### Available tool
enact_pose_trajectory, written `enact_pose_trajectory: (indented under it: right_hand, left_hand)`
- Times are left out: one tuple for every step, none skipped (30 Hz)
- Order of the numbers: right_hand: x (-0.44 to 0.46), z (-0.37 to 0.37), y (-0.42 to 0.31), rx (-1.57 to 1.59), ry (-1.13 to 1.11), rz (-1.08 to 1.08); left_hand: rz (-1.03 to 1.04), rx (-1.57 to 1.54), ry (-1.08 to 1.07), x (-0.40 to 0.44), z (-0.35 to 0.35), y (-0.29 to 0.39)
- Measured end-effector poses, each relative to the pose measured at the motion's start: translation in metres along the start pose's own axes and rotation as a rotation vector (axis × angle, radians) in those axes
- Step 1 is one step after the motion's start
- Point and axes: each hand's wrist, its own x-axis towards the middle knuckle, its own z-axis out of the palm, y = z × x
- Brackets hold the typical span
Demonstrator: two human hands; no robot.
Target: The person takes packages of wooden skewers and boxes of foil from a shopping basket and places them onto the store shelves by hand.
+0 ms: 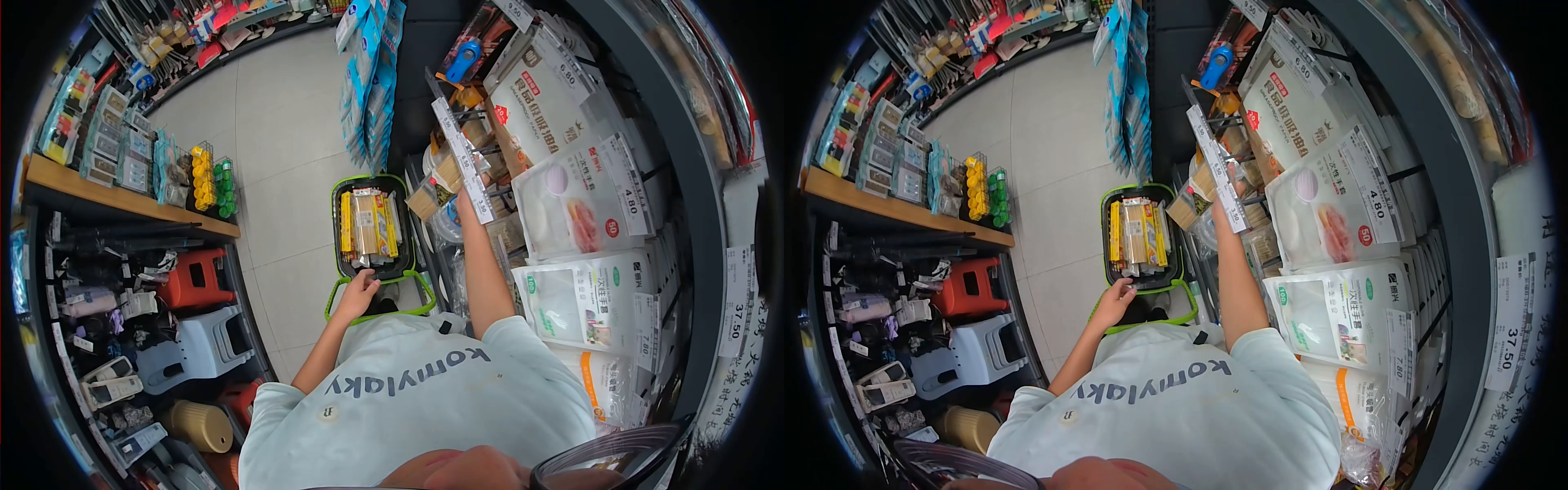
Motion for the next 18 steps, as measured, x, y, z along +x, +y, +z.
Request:
enact_pose_trajectory:
  right_hand:
    - [0.0,0.0,-0.001,-0.005,-0.004,0.0]
    - [0.0,-0.001,-0.002,-0.005,-0.01,0.004]
    - [0.0,-0.001,-0.003,-0.007,-0.017,0.008]
    - [0.0,-0.001,-0.004,-0.011,-0.023,0.008]
    - [0.001,0.0,-0.005,-0.016,-0.028,0.004]
    - [0.001,-0.001,-0.006,-0.017,-0.037,0.003]
    - [0.002,0.0,-0.006,-0.024,-0.037,-0.008]
    - [0.004,0.001,-0.007,-0.031,-0.037,-0.019]
    - [0.006,0.001,-0.007,-0.045,-0.038,-0.04]
    - [0.013,-0.007,0.001,-0.044,-0.037,-0.041]
    - [0.02,-0.016,0.007,-0.083,-0.121,-0.089]
    - [0.024,-0.02,0.005,-0.122,-0.205,-0.137]
    - [0.031,-0.022,0.003,-0.12,-0.203,-0.136]
    - [0.039,-0.022,0.001,-0.381,-0.063,-0.077]
    - [0.042,-0.02,-0.006,-0.642,0.08,-0.016]
    - [0.042,-0.02,-0.012,-0.639,0.081,-0.016]
    - [0.04,-0.021,-0.017,-0.747,0.081,-0.15]
    - [0.039,-0.021,-0.021,-0.854,0.082,-0.286]
  left_hand:
    - [-0.025,0.015,-0.008,-0.002,-0.001,0.006]
    - [-0.051,0.031,-0.017,-0.003,-0.002,0.009]
    - [-0.052,0.03,-0.017,-0.002,-0.001,0.005]
    - [-0.023,0.035,-0.007,-0.001,0.001,-0.002]
    - [0.005,0.04,0.004,0.001,0.002,-0.007]
    - [0.005,0.04,0.004,0.0,0.002,-0.006]
    - [0.001,0.037,0.001,0.0,0.002,-0.004]
    - [-0.002,0.035,-0.002,0.0,0.001,-0.003]
    - [-0.001,0.035,-0.002,0.0,0.002,-0.003]
    - [0.004,0.028,0.005,0.001,0.002,-0.004]
    - [0.009,0.022,0.013,0.001,0.003,-0.006]
    - [0.009,0.023,0.012,0.002,0.004,-0.009]
    - [0.018,0.024,0.008,0.003,0.004,-0.012]
    - [0.028,0.025,0.005,0.003,0.004,-0.015]
    - [0.029,0.028,0.004,0.003,0.004,-0.012]
    - [0.02,0.037,0.0,0.002,0.003,-0.008]
    - [0.011,0.046,-0.004,0.001,0.004,-0.005]
    - [0.012,0.048,-0.004,0.001,0.004,-0.004]
